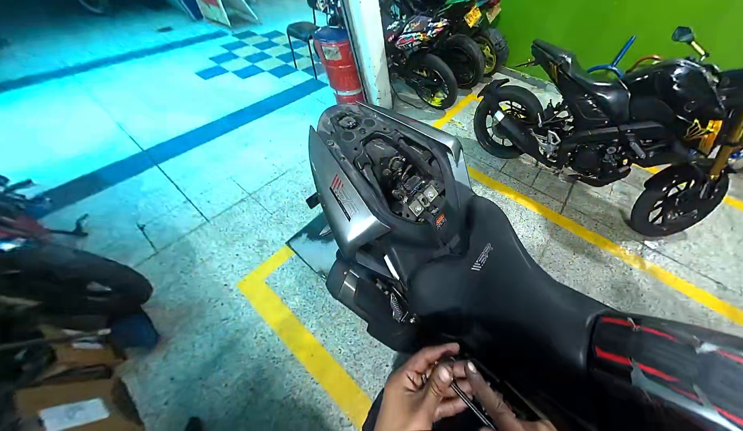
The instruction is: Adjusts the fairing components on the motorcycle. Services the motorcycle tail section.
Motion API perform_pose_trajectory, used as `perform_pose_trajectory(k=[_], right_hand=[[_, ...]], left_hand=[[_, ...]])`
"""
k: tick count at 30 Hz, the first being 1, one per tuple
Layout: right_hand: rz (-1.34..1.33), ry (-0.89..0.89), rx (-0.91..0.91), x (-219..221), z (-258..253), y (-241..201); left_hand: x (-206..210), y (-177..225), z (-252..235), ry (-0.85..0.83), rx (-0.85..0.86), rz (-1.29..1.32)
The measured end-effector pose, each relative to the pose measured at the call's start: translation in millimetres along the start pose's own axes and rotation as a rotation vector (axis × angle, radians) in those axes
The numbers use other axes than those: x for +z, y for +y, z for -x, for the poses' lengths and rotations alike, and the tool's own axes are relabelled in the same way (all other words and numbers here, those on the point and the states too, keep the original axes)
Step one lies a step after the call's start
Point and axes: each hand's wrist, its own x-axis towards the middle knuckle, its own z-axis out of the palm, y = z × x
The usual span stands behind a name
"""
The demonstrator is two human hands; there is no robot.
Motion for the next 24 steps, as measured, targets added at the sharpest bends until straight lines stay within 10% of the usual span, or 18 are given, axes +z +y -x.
perform_pose_trajectory(k=[7, 14, 20, 24], right_hand=[[-0.048, -0.005, 0.064, -28, -67, -2], [-0.016, -0.118, 0.217, -65, -117, 20], [0.075, -0.22, 0.236, -87, -148, 36], [0.107, -0.238, 0.194, -107, -164, 48]], left_hand=[[-5, 16, -48, -0.014, 0.068, 0.018], [-27, -33, -121, 0.431, 0.655, -0.998], [-6, 0, -120, 0.444, 0.319, -0.736], [10, -16, -112, 0.498, 0.513, -0.938]])
